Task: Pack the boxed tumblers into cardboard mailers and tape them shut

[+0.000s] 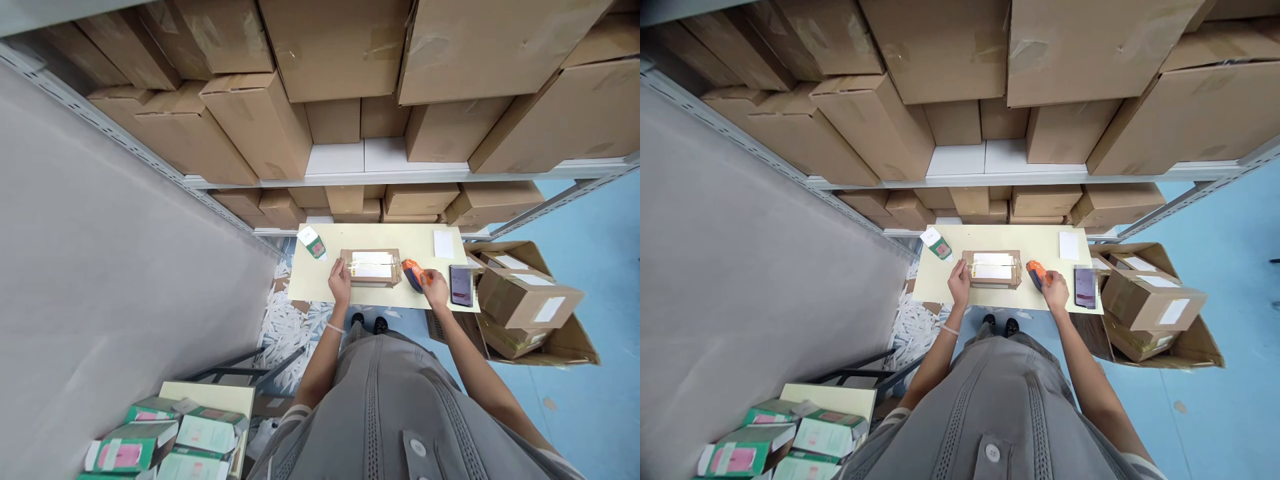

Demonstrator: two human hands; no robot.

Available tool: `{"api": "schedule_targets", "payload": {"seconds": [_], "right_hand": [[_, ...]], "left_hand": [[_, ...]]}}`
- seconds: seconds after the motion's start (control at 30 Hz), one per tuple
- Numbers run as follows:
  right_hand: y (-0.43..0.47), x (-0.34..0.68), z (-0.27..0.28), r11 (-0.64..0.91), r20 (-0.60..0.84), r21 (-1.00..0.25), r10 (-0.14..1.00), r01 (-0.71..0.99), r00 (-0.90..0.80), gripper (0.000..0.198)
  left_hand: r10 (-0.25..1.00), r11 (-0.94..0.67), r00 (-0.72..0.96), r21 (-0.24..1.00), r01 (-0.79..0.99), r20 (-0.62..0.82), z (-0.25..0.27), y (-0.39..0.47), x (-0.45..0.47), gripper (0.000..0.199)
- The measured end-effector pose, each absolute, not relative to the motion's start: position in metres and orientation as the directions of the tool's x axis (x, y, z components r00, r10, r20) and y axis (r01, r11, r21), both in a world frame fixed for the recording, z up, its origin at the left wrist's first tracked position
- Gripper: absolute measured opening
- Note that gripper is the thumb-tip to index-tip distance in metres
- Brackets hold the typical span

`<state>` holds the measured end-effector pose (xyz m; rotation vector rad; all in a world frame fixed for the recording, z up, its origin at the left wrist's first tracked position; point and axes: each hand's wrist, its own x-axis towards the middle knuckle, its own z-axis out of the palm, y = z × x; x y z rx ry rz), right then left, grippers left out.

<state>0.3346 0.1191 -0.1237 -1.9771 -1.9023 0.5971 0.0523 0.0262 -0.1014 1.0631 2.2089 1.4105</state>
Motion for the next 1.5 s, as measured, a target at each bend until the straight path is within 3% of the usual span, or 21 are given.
{"api": "schedule_targets", "payload": {"seconds": [0.1,0.23,0.47,0.83,1.1,1.2,1.33,1.5], "right_hand": [[0.131,0.341,-0.145,-0.122,-0.253,-0.342,0.967,0.932,0.034,0.041],[0.139,0.332,-0.165,-0.095,-0.367,-0.183,0.930,0.978,0.021,0.037],[0.138,0.324,-0.180,-0.076,-0.381,-0.156,0.925,0.985,0.011,0.027],[0.138,0.338,-0.166,-0.102,-0.309,-0.266,0.951,0.958,0.015,0.033],[0.141,0.349,-0.089,0.029,-0.137,-0.340,0.987,0.940,-0.080,0.044],[0.141,0.353,-0.043,0.154,-0.047,-0.401,0.981,0.903,-0.188,0.045],[0.141,0.345,0.011,0.329,-0.018,-0.597,0.906,0.732,-0.422,0.052],[0.145,0.300,0.030,0.353,-0.091,-0.810,0.712,0.468,-0.696,0.055]], "left_hand": [[0.727,0.239,-0.675,0.875,0.420,0.126,-0.099,0.025,0.053,0.035],[0.726,0.255,-0.678,0.871,0.419,0.113,-0.097,0.025,0.054,0.034],[0.726,0.264,-0.680,0.870,0.416,0.105,-0.097,0.026,0.053,0.034],[0.747,0.265,-0.656,0.856,0.444,0.109,-0.093,0.024,0.051,0.035],[0.745,0.254,-0.655,0.854,0.455,0.127,-0.098,0.026,0.051,0.035],[0.746,0.260,-0.656,0.854,0.450,0.119,-0.099,0.025,0.051,0.035],[0.742,0.257,-0.661,0.862,0.437,0.114,-0.099,0.024,0.051,0.035],[0.741,0.241,-0.659,0.864,0.442,0.130,-0.103,0.024,0.052,0.036]]}}
